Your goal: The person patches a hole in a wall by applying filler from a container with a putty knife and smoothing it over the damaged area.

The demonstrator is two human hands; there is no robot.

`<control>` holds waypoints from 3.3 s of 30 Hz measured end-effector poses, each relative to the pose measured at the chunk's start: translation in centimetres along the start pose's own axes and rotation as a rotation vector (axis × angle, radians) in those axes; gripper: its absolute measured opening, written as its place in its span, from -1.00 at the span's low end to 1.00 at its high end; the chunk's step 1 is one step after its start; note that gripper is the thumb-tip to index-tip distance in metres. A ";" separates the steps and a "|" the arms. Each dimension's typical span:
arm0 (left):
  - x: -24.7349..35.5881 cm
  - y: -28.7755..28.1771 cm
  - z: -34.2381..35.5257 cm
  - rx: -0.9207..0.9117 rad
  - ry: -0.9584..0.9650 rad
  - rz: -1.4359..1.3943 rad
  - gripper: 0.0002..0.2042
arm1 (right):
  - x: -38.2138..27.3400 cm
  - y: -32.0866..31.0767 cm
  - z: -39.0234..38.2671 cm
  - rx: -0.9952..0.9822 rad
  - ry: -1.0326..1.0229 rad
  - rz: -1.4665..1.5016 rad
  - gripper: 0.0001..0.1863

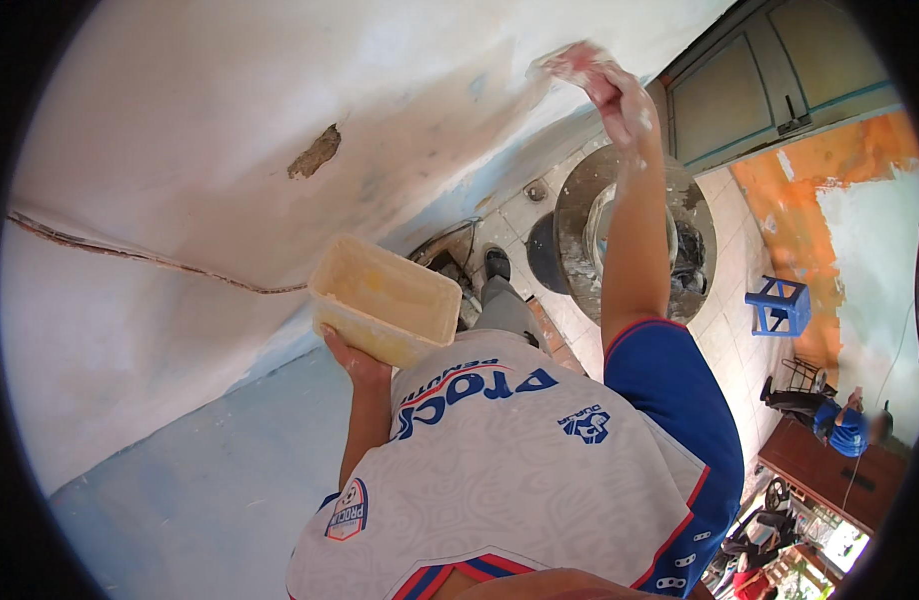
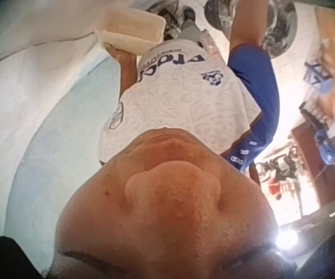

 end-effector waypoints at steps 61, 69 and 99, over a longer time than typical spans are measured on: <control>1.5 -2.1 -2.1 -0.062 0.013 -0.101 -0.32 | 12.3 5.0 -7.1 0.690 -0.400 -1.322 -0.69; 0.3 0.7 -2.3 0.026 0.094 -0.054 -0.29 | 16.3 6.9 -11.1 0.348 -0.164 -1.233 -0.51; -6.0 11.0 -2.8 0.160 0.301 0.118 -0.27 | 10.1 -5.4 -13.5 0.211 0.196 -0.391 -0.85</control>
Point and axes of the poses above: each hand's wrist, its own z-axis towards the middle knuckle, its own y-axis out of the palm, x = y × z, the point moved 4 cm from there along z, towards the middle knuckle, and after that the axes turned 11 degrees about -x, right-handed, at the moved point
